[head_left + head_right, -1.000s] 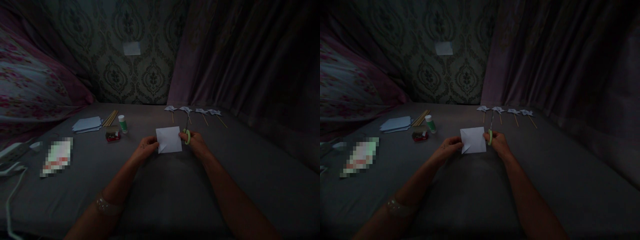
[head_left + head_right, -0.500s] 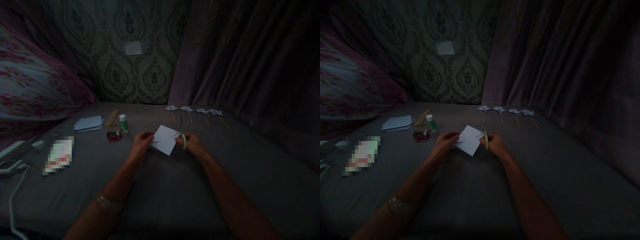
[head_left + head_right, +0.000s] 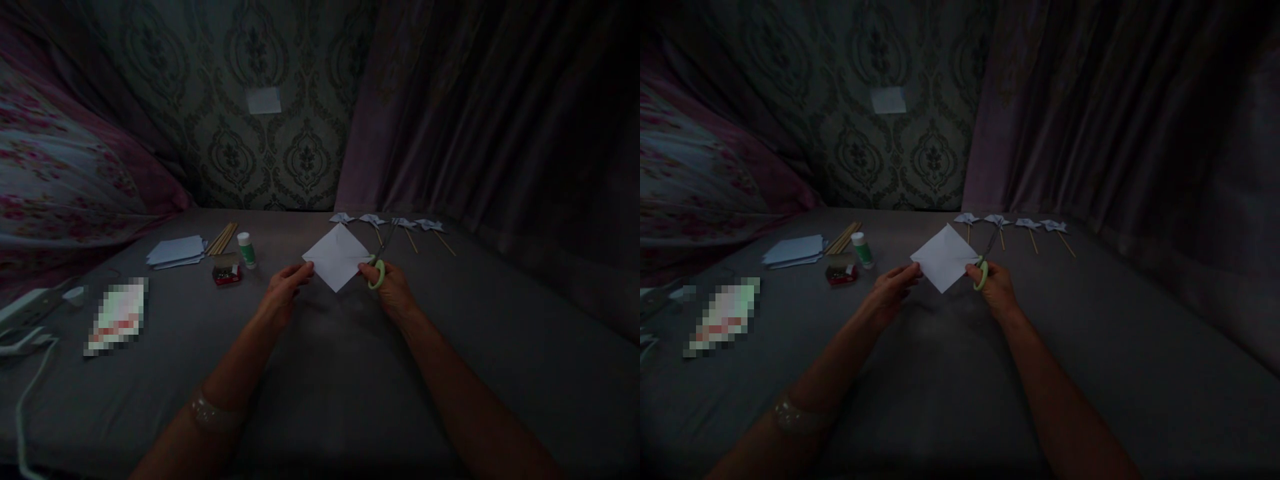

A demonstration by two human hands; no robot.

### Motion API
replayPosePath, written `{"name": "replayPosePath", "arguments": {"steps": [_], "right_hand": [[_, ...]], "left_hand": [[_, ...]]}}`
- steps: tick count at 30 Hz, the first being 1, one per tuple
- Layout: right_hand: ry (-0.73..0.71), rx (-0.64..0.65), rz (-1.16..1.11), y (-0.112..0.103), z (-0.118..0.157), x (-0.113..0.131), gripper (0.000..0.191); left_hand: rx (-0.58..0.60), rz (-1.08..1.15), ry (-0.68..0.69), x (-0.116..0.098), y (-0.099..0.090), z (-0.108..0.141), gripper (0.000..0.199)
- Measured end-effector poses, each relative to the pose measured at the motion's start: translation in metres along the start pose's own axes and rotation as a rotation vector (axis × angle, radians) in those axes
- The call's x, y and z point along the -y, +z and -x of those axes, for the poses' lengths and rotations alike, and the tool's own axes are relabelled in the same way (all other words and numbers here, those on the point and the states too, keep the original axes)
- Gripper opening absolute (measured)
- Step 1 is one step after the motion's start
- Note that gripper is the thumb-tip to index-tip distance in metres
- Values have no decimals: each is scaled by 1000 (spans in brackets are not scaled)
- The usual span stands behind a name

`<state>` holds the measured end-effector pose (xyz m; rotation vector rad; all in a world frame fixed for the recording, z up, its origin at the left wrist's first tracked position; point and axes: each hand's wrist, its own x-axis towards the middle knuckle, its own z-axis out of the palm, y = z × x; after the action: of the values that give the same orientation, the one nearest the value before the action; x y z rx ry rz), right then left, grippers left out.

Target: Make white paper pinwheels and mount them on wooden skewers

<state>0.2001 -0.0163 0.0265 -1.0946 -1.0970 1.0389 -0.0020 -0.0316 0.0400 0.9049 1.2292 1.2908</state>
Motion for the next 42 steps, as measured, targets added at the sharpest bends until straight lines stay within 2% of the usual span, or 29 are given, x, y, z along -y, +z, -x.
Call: {"name": "replayPosePath", "arguments": {"steps": [4,9,12,20,25,28,32,36,39,42], "right_hand": [[21,22,-52,0,0,-5,27],[37,46,-48,1,1,-8,27],[45,41,-49,2,1,-7,30],[24,-4,-13,5,4,-3,32],[-10,-17,131,8,7,4,41],[48,86,294,12,11,7,48],[145,355,475,18,21,10,54],[154,592,565,26,34,11,49],[132,671,600,31,41,10,45],[109,660,613,35,45,9,46]], "left_hand": [[102,-5,-22,4,5,4,30],[140,3,-30,10,8,5,25],[156,21,-93,11,9,6,27],[146,53,-134,8,16,12,26],[13,57,-2,9,10,3,24],[-62,116,58,5,3,-3,24],[-120,210,68,-5,-3,-5,25],[-148,270,67,-11,-3,-3,26],[-148,281,74,-10,-3,-2,27],[-141,275,85,-9,-3,-2,26]]}}
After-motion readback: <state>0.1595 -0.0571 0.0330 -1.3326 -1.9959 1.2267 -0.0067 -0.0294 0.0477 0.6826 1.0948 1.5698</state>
